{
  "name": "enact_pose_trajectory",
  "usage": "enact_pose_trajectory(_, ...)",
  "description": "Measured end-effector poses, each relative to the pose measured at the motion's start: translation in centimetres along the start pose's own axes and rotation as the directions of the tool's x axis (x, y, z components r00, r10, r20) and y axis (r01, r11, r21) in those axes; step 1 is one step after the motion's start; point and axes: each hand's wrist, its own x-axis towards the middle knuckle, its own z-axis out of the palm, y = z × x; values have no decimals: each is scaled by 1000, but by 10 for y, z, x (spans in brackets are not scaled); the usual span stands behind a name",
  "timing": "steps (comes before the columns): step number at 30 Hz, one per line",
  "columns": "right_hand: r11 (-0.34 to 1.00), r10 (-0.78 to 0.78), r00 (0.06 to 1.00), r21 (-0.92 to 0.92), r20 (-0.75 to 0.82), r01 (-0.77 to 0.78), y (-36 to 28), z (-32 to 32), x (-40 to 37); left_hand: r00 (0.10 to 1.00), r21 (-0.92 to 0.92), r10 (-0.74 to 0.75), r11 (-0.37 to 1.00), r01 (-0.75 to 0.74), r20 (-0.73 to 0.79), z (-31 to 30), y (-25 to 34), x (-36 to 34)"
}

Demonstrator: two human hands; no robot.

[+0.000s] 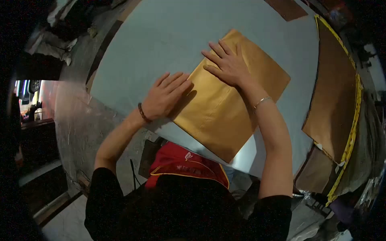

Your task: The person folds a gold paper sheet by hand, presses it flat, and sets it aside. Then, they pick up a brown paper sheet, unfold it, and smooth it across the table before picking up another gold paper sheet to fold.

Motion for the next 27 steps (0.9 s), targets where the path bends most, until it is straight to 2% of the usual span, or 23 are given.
enact_pose_trajectory(1, 1000, -18, 999, -10, -38, 18, 5, 8, 0, 997, -28, 78, 997, -79, -17, 15, -15, 10)
enact_pose_trajectory(2, 1000, 6, 1000, -6, -25, -6, 7, 11, -1, 958, 15, 248, 967, -253, 145, 6, -27, 17)
enact_pose_trajectory(3, 1000, 6, 1000, 3, -28, -6, 8, 12, 0, 952, -3, 265, 964, -267, 152, -3, -28, 19)
enact_pose_trajectory(4, 1000, 5, 1000, 16, -30, -4, 4, 9, 0, 886, -15, 387, 918, -397, 254, -11, -29, 20)
enact_pose_trajectory(5, 999, 3, 1000, -51, 11, -3, 2, 5, -1, 796, -38, 495, 856, -515, 349, -14, -30, 19)
enact_pose_trajectory(6, 999, 17, 1000, -44, 14, -17, 1, 5, -1, 761, -62, 570, 811, -582, 309, -13, -33, 15)
enact_pose_trajectory(7, 999, 12, 1000, -49, 19, -11, 1, 6, -1, 753, -73, 579, 805, -589, 312, -8, -34, 12)
enact_pose_trajectory(10, 999, 36, 998, -43, 58, -33, -2, 2, -2, 689, -119, 722, 691, -713, 66, 9, -40, 12)
enact_pose_trajectory(14, 998, 55, 998, -16, 6, -55, 2, 11, -2, 692, -112, 722, 688, -717, 5, 22, -61, 20)
enact_pose_trajectory(15, 997, 48, 999, 64, -6, -47, 2, 16, -2, 671, -111, 741, 665, -738, -17, 23, -64, 20)
enact_pose_trajectory(16, 990, 48, 999, 136, -23, -44, 2, 8, 0, 704, -138, 710, 697, -704, -5, 22, -62, 18)
enact_pose_trajectory(17, 999, 44, 998, 22, 42, -45, 0, -1, -2, 733, -160, 681, 724, -671, 6, 23, -57, 21)
enact_pose_trajectory(18, 999, 41, 999, 35, 24, -42, 1, -3, -4, 739, -179, 669, 720, -671, -81, 24, -51, 29)
enact_pose_trajectory(19, 998, 31, 1000, 49, 2, -32, 0, -1, -5, 715, -168, 692, 696, -698, -102, 24, -49, 31)
enact_pose_trajectory(21, 998, 42, 999, 54, 20, -43, 1, 2, -5, 844, -303, 533, 797, -522, -52, 29, -54, 33)
enact_pose_trajectory(22, 998, 42, 999, 51, 21, -43, -1, -3, -5, 868, -367, 484, 792, -487, -108, 32, -53, 35)
enact_pose_trajectory(23, 996, 45, 998, 74, 43, -48, -1, -7, -6, 857, -360, 501, 783, -507, -118, 34, -54, 38)
enact_pose_trajectory(25, 996, 51, 998, 71, 46, -54, -1, -7, -7, 843, -239, 538, 816, -527, -23, 31, -56, 40)
enact_pose_trajectory(27, 996, 47, 997, 66, 61, -51, -1, -7, -5, 830, -226, 557, 813, -537, 27, 28, -54, 38)
